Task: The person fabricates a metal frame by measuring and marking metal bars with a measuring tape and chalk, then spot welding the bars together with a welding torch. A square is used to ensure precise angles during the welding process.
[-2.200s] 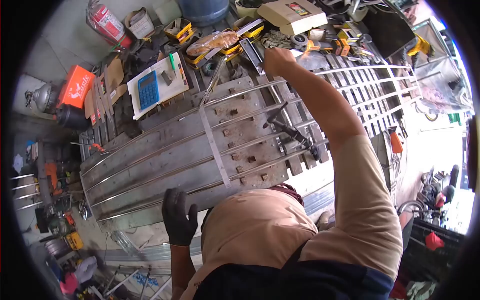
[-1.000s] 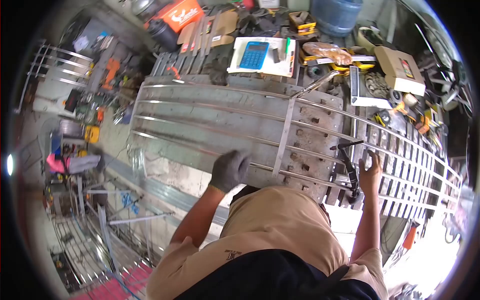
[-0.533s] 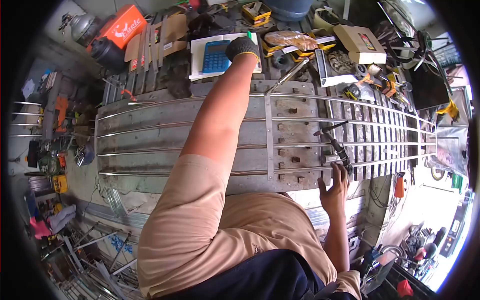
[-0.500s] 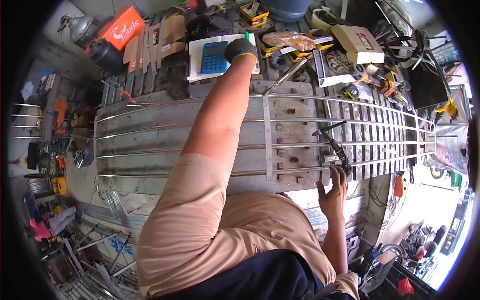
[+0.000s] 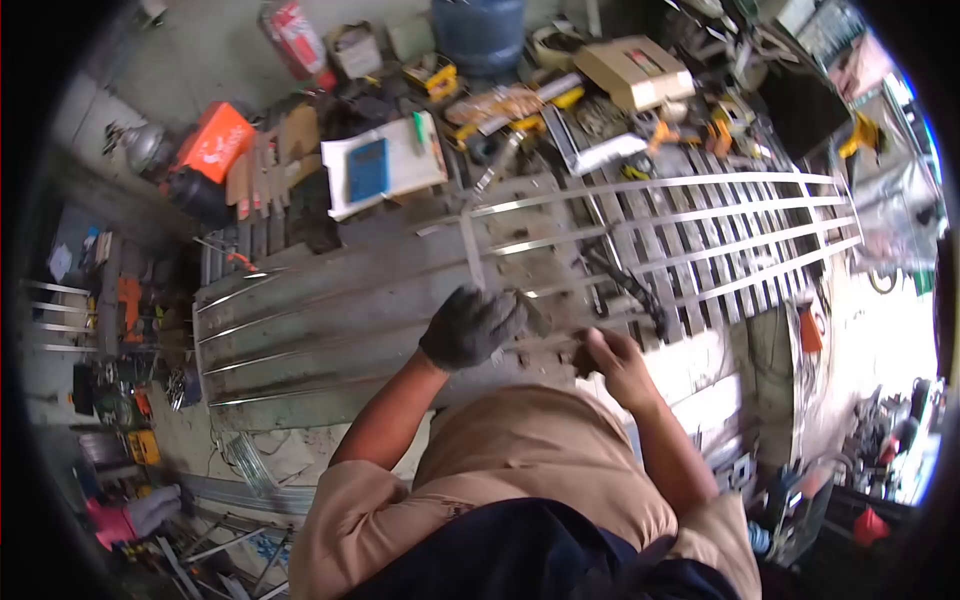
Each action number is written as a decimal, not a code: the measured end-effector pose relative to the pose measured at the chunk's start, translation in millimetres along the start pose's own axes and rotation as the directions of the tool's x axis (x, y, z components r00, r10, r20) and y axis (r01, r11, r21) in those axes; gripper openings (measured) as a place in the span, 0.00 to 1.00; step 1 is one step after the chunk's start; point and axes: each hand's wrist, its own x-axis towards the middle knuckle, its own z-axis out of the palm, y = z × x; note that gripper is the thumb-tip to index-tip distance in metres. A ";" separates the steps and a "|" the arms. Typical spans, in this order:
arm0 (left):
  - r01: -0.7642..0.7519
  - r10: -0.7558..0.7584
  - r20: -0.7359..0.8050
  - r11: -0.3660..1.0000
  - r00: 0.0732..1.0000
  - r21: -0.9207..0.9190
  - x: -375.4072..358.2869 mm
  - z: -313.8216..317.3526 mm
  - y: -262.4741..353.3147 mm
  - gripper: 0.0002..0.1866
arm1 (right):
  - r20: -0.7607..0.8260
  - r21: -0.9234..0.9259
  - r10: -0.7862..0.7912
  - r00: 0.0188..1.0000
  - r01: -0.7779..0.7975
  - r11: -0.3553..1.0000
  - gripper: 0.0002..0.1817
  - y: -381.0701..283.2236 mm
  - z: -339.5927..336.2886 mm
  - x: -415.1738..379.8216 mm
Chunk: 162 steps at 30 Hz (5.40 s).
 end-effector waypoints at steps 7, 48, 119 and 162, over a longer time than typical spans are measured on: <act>0.103 -0.100 0.051 0.993 0.994 -0.061 -57.2 -3.2 77.4 0.22 | 0.553 -0.075 0.083 0.829 -0.050 0.996 0.25 17.4 27.4 49.9; 0.558 -0.457 0.587 0.830 0.668 0.011 -104.1 25.0 8.0 0.48 | 0.028 -0.361 0.070 0.997 -0.056 0.931 0.24 77.9 91.4 161.6; 0.533 -0.379 0.569 0.837 0.730 -0.127 -119.9 15.4 -9.6 0.48 | 0.319 -0.922 -0.016 0.947 0.307 -0.234 0.43 -111.8 107.1 61.7; 0.507 -0.311 0.682 0.856 0.662 -0.103 -109.6 6.9 -22.9 0.47 | 0.363 -0.830 0.077 0.928 0.360 -0.426 0.35 -100.4 145.2 83.4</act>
